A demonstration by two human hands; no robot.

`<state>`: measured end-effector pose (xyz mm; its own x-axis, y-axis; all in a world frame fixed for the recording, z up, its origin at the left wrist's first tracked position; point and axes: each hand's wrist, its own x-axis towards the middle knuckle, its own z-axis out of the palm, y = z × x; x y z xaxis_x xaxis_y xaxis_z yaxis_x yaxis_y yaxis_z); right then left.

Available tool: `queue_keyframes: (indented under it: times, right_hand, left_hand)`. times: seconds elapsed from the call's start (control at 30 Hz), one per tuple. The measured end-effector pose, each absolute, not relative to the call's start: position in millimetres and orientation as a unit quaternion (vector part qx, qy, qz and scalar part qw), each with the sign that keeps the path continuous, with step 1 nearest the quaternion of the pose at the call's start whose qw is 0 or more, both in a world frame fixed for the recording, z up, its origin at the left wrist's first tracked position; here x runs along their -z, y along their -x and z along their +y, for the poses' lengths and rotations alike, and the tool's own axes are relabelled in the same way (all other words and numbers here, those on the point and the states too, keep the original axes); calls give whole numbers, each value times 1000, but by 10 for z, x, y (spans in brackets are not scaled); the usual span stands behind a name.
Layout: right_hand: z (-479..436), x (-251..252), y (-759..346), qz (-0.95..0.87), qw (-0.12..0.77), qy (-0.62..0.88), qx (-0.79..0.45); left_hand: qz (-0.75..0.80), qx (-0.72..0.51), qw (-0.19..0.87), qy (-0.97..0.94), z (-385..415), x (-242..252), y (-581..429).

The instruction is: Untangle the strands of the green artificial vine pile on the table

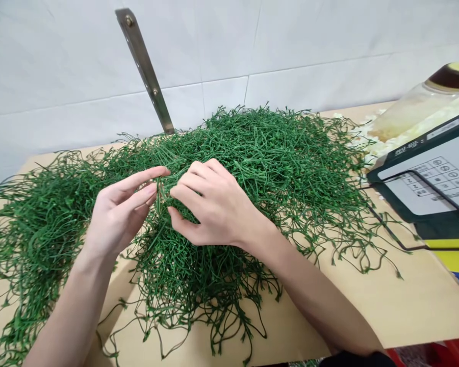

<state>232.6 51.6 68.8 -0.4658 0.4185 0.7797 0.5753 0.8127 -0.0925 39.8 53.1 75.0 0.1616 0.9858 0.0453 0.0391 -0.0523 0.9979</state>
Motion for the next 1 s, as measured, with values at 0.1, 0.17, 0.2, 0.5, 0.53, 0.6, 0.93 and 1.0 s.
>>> queue_keyframes:
  times: [0.1, 0.17, 0.2, 0.5, 0.53, 0.6, 0.93, 1.0]
  right_hand:
    - [545, -640, -2317, -848, 421, 316, 68]
    - [565, -610, -2315, -840, 428, 332, 22]
    - [573, -597, -2315, -836, 431, 340, -14]
    - [657, -572, -2325, -702, 387, 449, -396]
    - [666, -575, -2330, -688, 378, 453, -423]
    - [683, -576, -2341, -672, 358, 456, -461]
    - [723, -499, -2361, -744, 294, 437, -412]
    - [721, -494, -2359, -767, 292, 423, -383]
  left_hand:
    - [464, -452, 494, -580, 530, -745, -402]
    - [468, -450, 480, -590, 538, -719, -413]
    - [468, -449, 477, -592, 547, -699, -422]
    - [486, -445, 508, -555, 628, -541, -510]
    - [491, -433, 524, -544, 629, -532, -522]
    - [490, -420, 560, -521, 629, -508, -546]
    - [480, -403, 584, -515, 638, -452, -573]
    - [480, -402, 583, -518, 648, -455, -563]
